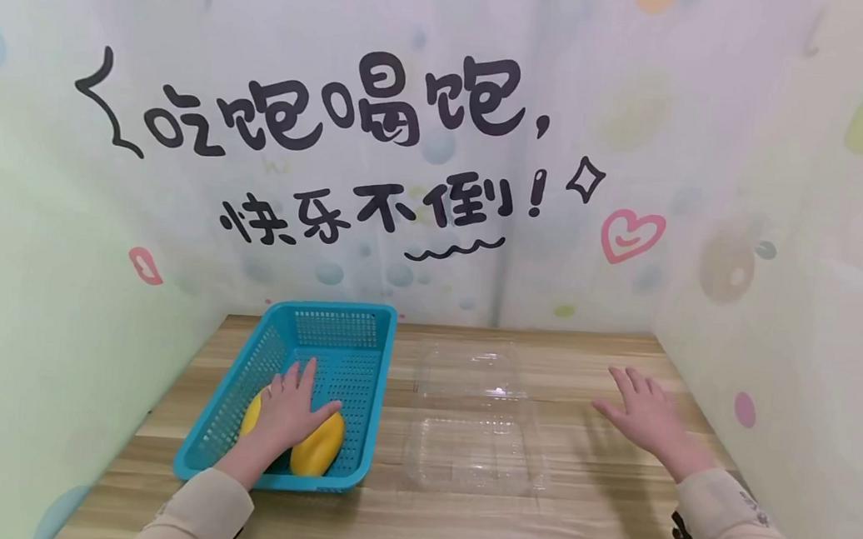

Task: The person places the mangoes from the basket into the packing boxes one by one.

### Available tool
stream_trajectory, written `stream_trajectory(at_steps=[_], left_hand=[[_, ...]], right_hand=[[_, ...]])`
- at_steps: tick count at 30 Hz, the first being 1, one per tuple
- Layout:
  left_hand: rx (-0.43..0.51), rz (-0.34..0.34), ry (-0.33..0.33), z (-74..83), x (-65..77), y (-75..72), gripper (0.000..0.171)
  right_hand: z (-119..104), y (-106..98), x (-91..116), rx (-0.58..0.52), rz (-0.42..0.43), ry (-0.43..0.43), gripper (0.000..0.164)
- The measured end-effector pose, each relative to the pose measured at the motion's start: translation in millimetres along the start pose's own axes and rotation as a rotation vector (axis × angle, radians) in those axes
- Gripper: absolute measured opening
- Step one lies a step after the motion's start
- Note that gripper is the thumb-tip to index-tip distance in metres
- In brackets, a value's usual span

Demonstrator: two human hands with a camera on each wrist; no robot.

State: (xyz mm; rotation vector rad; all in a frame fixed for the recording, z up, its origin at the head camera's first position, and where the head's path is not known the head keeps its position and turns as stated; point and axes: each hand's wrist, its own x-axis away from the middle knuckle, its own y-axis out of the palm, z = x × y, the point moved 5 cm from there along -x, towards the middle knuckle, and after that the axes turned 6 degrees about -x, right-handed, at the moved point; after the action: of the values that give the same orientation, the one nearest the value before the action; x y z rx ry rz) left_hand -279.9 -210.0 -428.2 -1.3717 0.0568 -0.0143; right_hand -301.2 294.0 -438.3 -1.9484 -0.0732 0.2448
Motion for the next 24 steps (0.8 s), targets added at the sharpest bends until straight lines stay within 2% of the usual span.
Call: stream_trajectory(at_steps=[5, 11, 18, 24], left_hand=[[0.005, -0.028, -0.026, -0.1, 2.9, -1.3, 0.087], [0.000, -0.068, -0.061, 0.8, 8.5, 0.2, 0.084], [0.003, -0.074, -0.055, 2.7, 13.6, 7.7, 0.077], [0.021, -0.093, -0.063, 5.0, 17.3, 14.4, 0.077]], right_hand=[[-8.1, 5.3, -1.4, -0.055, 0.038, -0.005, 0.070], [-28.8, 18.4, -2.1, -0.239, 0.067, -0.035, 0.066], [-55.0, 46.9, 1.2, -0.419, 0.083, -0.061, 0.058], [-66.5, 72.4, 5.9, -0.566, 0.064, -0.025, 0.055]])
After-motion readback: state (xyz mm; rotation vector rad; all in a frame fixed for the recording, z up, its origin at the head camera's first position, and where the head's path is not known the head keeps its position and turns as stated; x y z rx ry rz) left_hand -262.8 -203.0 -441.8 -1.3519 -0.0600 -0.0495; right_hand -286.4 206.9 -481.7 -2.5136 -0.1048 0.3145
